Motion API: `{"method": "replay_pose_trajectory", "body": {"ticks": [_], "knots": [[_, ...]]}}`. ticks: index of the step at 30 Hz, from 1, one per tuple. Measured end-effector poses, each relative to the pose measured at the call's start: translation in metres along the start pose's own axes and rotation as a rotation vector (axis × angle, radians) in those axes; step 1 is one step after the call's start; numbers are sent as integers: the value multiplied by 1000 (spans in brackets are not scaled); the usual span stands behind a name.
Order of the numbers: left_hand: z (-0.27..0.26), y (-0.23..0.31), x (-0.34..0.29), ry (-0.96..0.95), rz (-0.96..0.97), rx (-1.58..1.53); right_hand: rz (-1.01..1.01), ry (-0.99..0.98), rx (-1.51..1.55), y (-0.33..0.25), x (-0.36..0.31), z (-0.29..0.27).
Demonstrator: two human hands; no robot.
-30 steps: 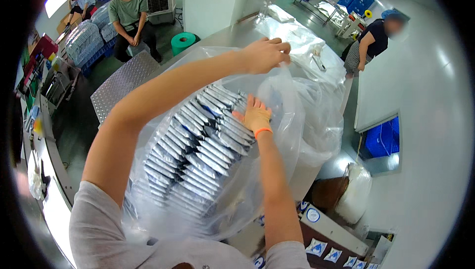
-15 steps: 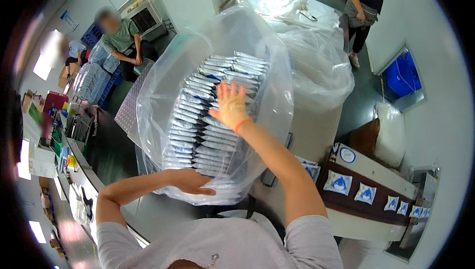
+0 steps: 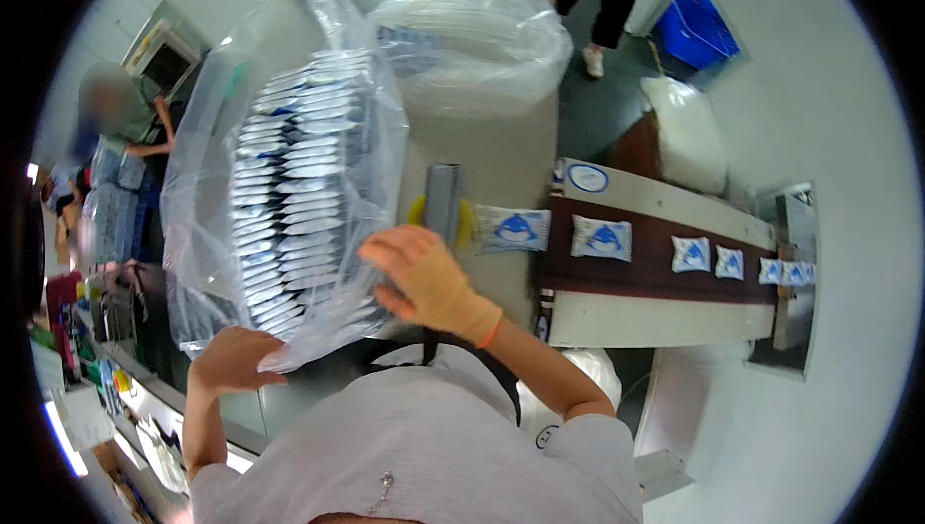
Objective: The person takes small, individually wrapped packets from a large plastic bag and places them onto a conveyor belt. Another person is visible in the background working at a separate station.
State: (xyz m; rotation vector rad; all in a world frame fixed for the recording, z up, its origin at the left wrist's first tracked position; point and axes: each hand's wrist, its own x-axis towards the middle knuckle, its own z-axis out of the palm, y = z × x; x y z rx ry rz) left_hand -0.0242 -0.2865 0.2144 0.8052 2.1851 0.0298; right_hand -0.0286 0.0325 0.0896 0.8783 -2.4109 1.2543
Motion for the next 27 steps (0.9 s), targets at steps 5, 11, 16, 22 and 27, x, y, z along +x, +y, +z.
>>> {"method": "replay_pose_trajectory", "body": {"ticks": [5, 11, 16, 22, 27], "knots": [[5, 21, -4, 436, -117, -119, 499, -75, -386, 121, -127, -101], [1, 62, 16, 828, 104, -477, 806, -452, -1042, 237, -273, -256], [10, 99, 60, 694, 333, -672, 969, -855, -925, 255, -270, -272], [33, 106, 68, 722, 230, -820, 550, -901, -439, 272, -166, -199], [22, 111, 70, 785, 179, -786, 695, -959, 85, 303, -105, -72]]}}
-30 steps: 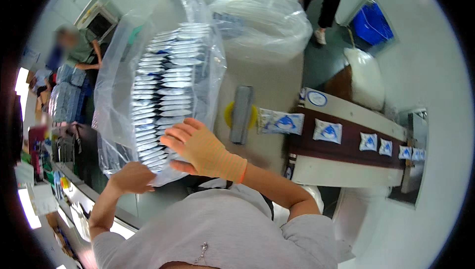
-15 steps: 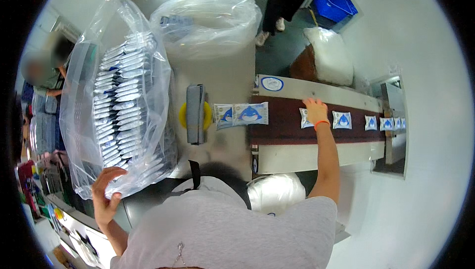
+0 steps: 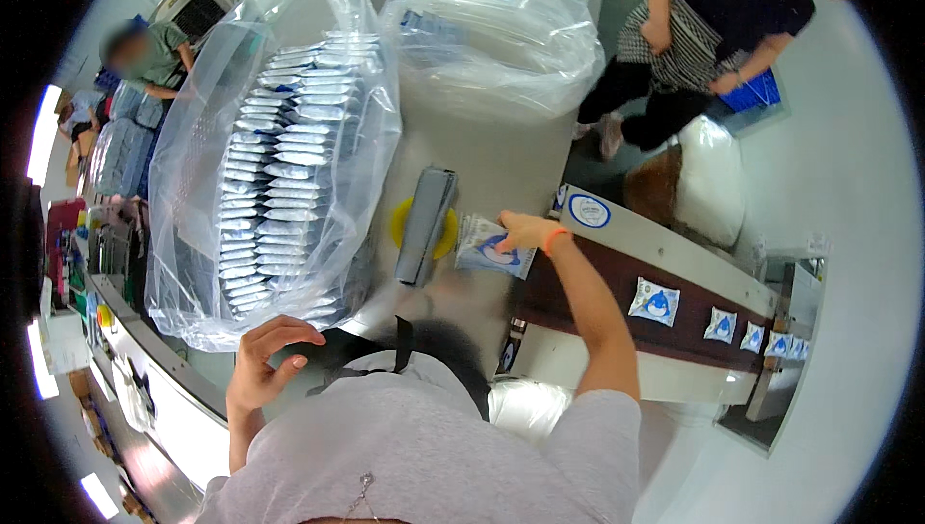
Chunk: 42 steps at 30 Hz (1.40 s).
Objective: The person takes small, individually wrapped packets from a large plastic bag and places them onto a conveyor belt. Another person is visible in the background working at a separate station.
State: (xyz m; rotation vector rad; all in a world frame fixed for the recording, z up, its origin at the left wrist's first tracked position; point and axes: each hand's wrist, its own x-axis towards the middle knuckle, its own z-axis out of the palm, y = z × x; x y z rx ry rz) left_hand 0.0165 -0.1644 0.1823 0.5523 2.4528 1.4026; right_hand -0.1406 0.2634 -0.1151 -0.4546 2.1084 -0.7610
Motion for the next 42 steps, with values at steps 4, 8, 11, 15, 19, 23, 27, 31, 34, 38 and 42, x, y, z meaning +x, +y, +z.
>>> {"method": "replay_pose_trajectory", "body": {"ticks": [4, 8, 11, 15, 19, 23, 27, 31, 34, 38, 42], "knots": [[-25, 4, -19, 144, -36, 61, 95, -47, 137, 6, 26, 34], [-52, -11, -65, 616, -67, 115, 213, 161, -363, -52, -3, 87], [-78, -31, -91, 1085, -162, 183, 80, 534, -689, -127, -47, 148], [-129, -72, -86, 1025, -357, 781, 14, 577, -676, -118, -52, 228], [-135, -94, -64, 931, -558, 914, 308, 399, -71, -150, -61, 210], [-146, -121, -86, 810, -744, 658, 144, 374, 729, -150, -102, 158], [-157, -122, -100, 614, -809, 139, -240, 425, 1136, -199, -108, 70], [-143, -128, -107, 968, -360, -482, -536, 542, 894, -394, -38, 3], [-165, -87, -105, 1121, -198, -559, -633, 591, 248, -492, 41, -4], [-171, -72, -106, 1091, -169, -463, -272, 203, -889, -550, 114, 136], [-167, -76, -118, 1133, -175, -513, -385, 184, -948, -531, 127, 184]]}}
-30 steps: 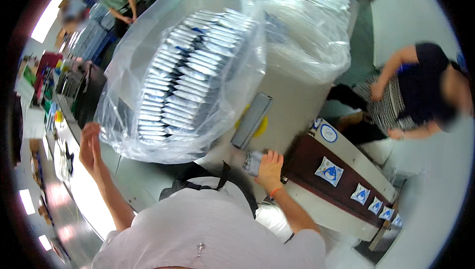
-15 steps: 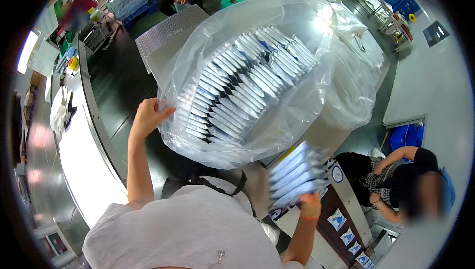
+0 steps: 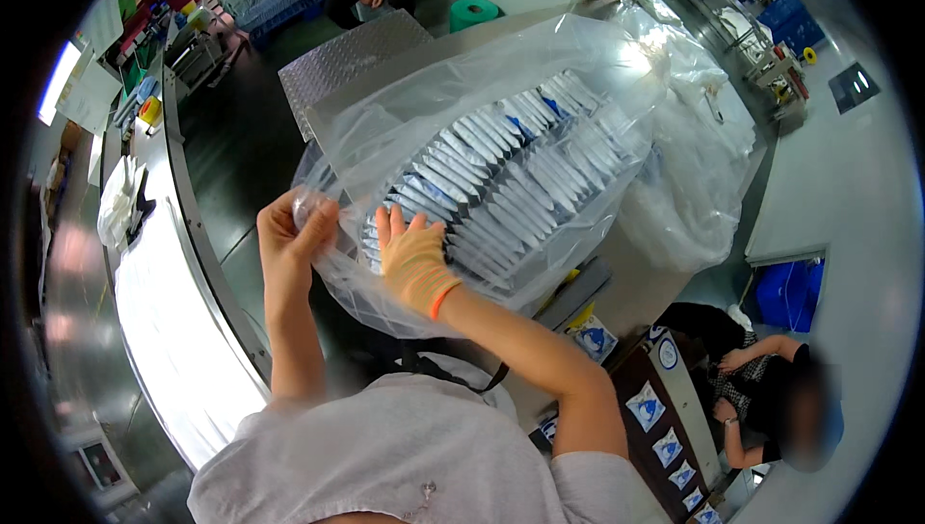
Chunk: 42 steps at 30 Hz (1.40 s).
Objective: The person takes small, individually wrapped packets from a large plastic bag and places them onto a conveyor belt. Another person is visible in the background working at a separate station.
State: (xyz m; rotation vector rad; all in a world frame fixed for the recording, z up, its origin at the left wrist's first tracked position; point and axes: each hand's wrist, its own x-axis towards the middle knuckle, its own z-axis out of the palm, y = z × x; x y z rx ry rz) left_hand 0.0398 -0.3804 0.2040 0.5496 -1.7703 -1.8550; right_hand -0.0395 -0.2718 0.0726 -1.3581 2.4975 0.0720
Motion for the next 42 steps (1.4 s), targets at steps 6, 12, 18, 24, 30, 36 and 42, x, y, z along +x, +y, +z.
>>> {"method": "replay_pose_trajectory", "body": {"ticks": [6, 12, 18, 24, 30, 36, 42], "knots": [[0, -7, -8, -51, 19, 47, -131, -12, -38, 2, -32, -1], [-8, 3, 1, 187, 352, 378, 78, 145, 308, 42, -55, -16], [36, 55, -44, -115, 695, 346, 293, -427, 170, 88, -100, -44], [61, 48, -57, -312, 601, 578, 325, 271, 240, 86, -176, -33], [57, 21, -63, -463, 509, 746, 498, 989, 620, 93, -262, 81], [103, 17, -88, -641, 583, 741, 680, 618, 447, 140, -363, 187], [129, 10, -106, -670, 567, 745, 1062, 531, 227, 259, -515, 235]]}}
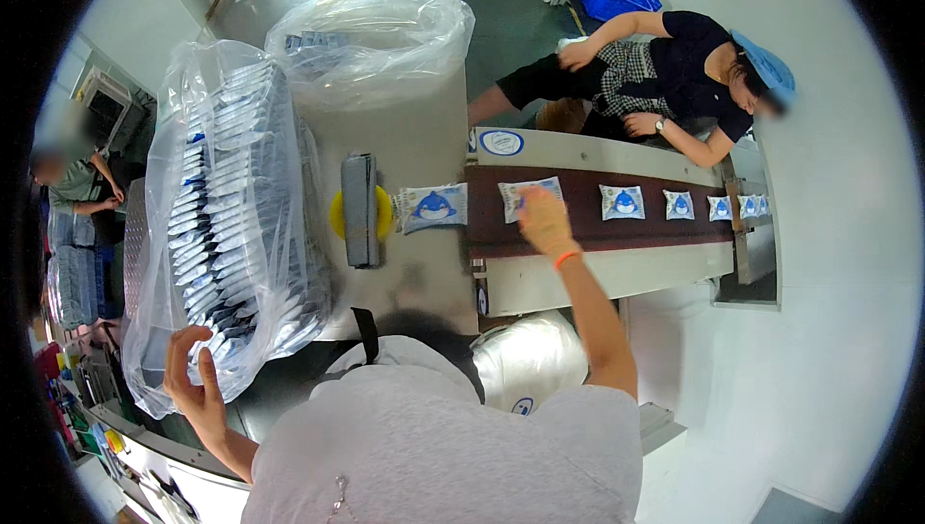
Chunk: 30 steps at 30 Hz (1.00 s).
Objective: The person takes small, individually wrapped packets from a large plastic bag and places them onto a conveyor belt. Another person is visible in the background working at a separate station.
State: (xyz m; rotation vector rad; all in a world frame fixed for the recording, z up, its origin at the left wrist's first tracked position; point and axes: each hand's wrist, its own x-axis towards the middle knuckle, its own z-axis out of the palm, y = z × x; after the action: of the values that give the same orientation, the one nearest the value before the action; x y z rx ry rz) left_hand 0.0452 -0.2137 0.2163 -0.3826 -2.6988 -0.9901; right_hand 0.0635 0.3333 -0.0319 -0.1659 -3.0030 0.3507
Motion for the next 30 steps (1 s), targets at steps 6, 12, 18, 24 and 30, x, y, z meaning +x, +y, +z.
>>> {"method": "replay_pose_trajectory", "body": {"ticks": [6, 12, 18, 24, 30], "knots": [[16, 12, -1, -25, -55, 39, 97, -231, -504, 173, 6, -19], [11, 13, -7, -37, -151, 48, 70, -625, -403, 178, 33, -11], [-2, 2, -18, -3, -287, 101, -293, -741, -85, 84, 123, -5], [2, 9, -3, -39, -219, 118, -400, -1026, 265, -83, 177, 78], [-68, -25, -14, -78, -192, 316, -258, -1013, 191, -93, 151, 138]]}}
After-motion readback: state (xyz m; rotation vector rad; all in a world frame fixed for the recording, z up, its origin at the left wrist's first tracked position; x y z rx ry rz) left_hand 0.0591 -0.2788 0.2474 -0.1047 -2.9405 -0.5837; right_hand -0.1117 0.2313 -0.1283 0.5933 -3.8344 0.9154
